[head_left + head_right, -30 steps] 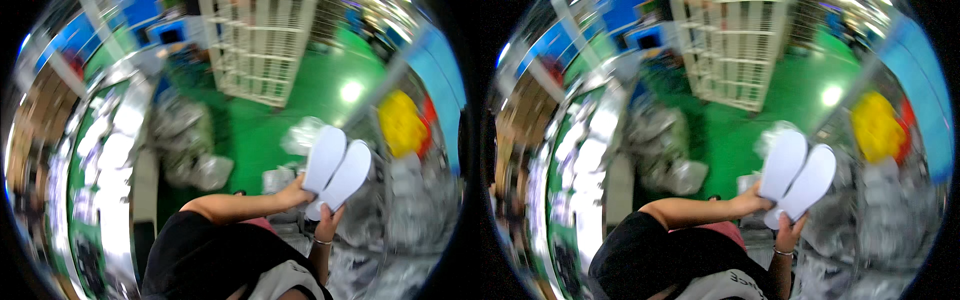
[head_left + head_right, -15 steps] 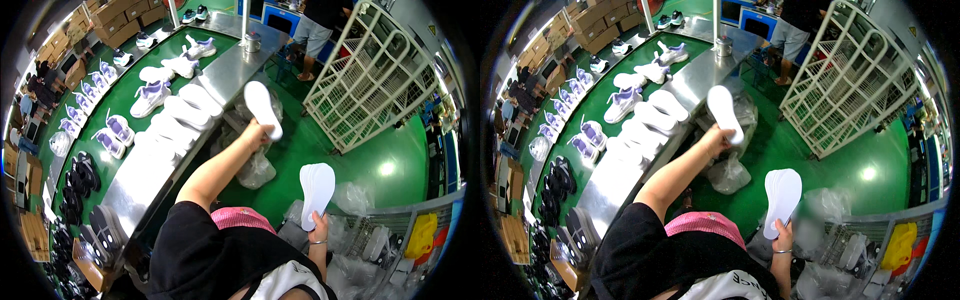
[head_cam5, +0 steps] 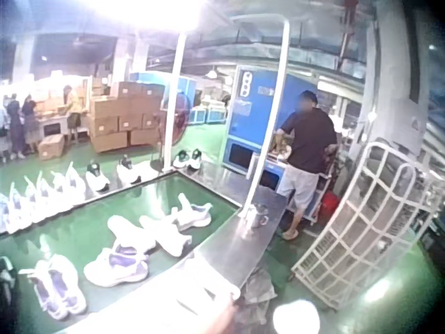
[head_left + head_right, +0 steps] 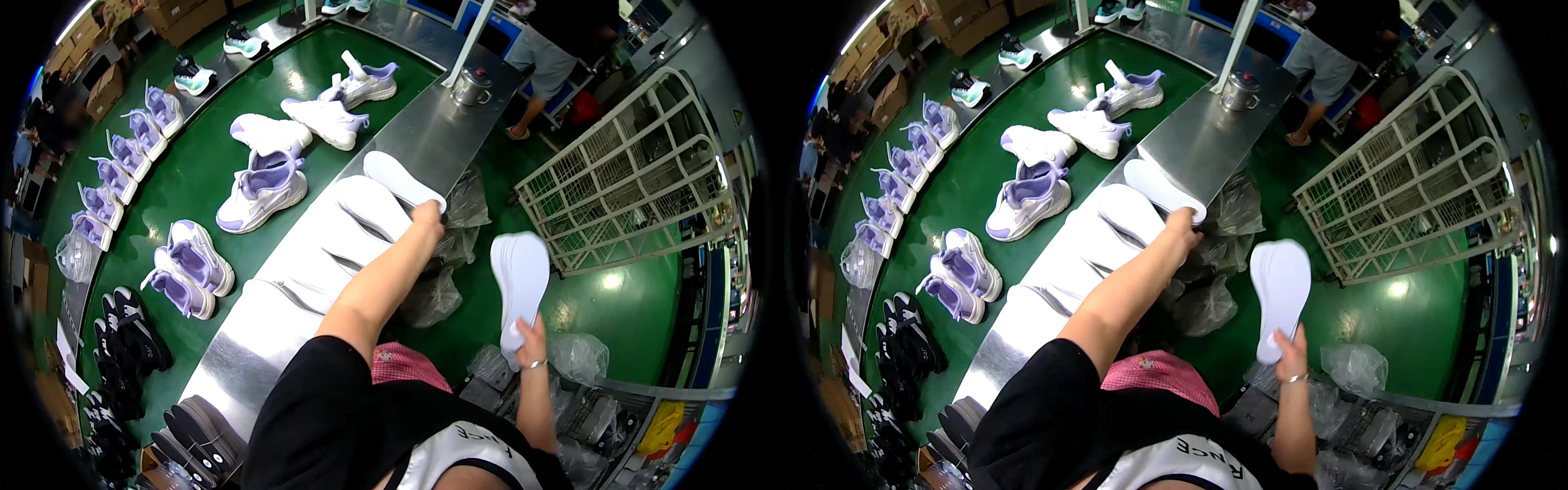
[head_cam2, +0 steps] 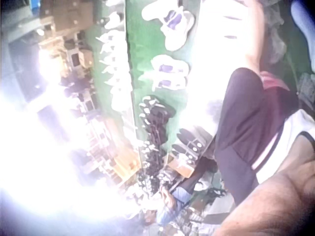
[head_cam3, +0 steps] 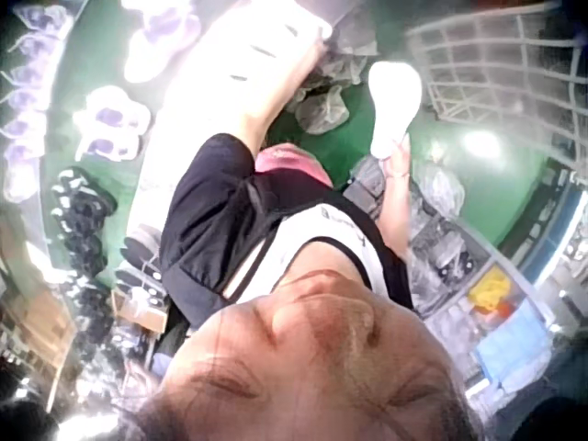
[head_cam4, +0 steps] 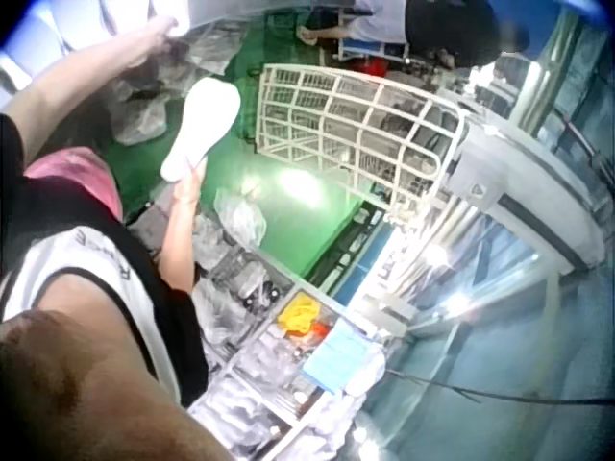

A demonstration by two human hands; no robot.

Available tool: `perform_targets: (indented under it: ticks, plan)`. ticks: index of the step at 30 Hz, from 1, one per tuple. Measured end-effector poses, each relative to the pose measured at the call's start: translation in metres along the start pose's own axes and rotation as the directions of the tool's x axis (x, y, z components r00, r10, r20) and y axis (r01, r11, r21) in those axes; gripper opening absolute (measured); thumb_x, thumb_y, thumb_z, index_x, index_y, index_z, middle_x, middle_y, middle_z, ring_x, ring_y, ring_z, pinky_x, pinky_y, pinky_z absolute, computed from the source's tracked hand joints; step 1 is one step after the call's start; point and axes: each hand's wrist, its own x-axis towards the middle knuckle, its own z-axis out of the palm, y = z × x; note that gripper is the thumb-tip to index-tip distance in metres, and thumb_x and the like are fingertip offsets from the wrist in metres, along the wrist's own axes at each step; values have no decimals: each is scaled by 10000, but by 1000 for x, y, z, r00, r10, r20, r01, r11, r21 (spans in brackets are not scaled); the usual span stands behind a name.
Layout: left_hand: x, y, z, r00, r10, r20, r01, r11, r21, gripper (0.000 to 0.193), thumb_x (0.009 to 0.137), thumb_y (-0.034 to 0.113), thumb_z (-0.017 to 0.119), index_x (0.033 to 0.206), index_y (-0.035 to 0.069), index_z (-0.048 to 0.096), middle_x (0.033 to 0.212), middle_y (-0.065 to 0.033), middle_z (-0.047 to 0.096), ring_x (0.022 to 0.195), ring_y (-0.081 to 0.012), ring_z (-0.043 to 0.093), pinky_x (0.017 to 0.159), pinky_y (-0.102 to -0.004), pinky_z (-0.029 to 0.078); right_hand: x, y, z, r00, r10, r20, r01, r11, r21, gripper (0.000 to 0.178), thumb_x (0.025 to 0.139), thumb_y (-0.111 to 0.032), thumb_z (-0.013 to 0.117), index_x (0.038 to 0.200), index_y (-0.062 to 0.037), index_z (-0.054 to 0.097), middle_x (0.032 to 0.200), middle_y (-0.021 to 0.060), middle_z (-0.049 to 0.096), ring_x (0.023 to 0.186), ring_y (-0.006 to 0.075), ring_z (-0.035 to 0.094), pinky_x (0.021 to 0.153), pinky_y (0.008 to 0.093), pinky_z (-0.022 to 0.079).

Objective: The person collects shoe soles from a rack and a box and brings them to an assembly line. They then insert the soles into sneakers one by one along the row.

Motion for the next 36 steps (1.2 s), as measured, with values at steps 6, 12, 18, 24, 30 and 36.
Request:
perform_targets:
  ticks: [6, 12, 18, 24, 30, 36]
  plan:
    - [-125, -2, -71, 922, 20, 385, -137, 951, 278, 564, 750, 129, 547, 1241, 32, 287, 1040, -110, 431, 888, -195, 468, 705, -298, 430, 176, -44, 84, 943, -75, 325, 145, 970, -196, 478, 714, -70, 619, 1137, 20, 415, 1008, 69, 538, 899, 146, 513, 794, 269, 396]
    - [-168, 20, -235, 769, 609, 191, -586, 554, 592, 485, 760, 152, 549, 1172, -6, 348, 1069, -134, 461, 902, -201, 500, 712, -287, 428, 325, -22, 188, 793, 118, 598, 77, 954, -290, 486, 720, -115, 635, 1140, 14, 428, 983, 66, 543, 862, 145, 523, 768, 274, 413]
    - [-209, -4, -320, 495, 769, -403, -444, 623, 644, 515, 751, 139, 537, 1196, -13, 328, 1136, -161, 416, 983, -223, 449, 796, -315, 394, 378, 30, 210, 568, 591, 573, -201, 774, -600, 403, 728, -117, 603, 1092, -14, 463, 993, 107, 558, 871, 238, 559, 768, 393, 452]
    - [-175, -35, -343, 798, 484, -358, -371, 864, 341, 667, 770, 219, 540, 1279, -24, 183, 1082, -153, 456, 872, -192, 496, 709, -291, 430, 317, -20, 275, 793, -60, 606, 580, -230, -781, 437, 724, -193, 616, 1079, 15, 471, 978, 116, 558, 875, 185, 535, 777, 287, 426]
    - [-171, -10, -380, 811, 567, -143, -440, 753, 489, 584, 766, 253, 546, 1230, -10, 309, 942, -93, 529, 787, -151, 512, 644, -254, 431, 75, 16, 334, 310, 136, 941, 725, 607, -326, 254, 769, -154, 561, 973, -4, 532, 843, 82, 572, 733, 151, 549, 656, 244, 443]
    - [-195, 118, -501, 156, 943, -294, -531, 331, 780, 491, 710, 191, 615, 1108, -17, 416, 980, -136, 496, 801, -183, 508, 705, -300, 430, -61, 102, 364, 423, 142, 895, 905, -24, -425, 575, 654, -341, 656, 1082, -28, 432, 1181, 180, 389, 974, 352, 466, 819, 414, 379]
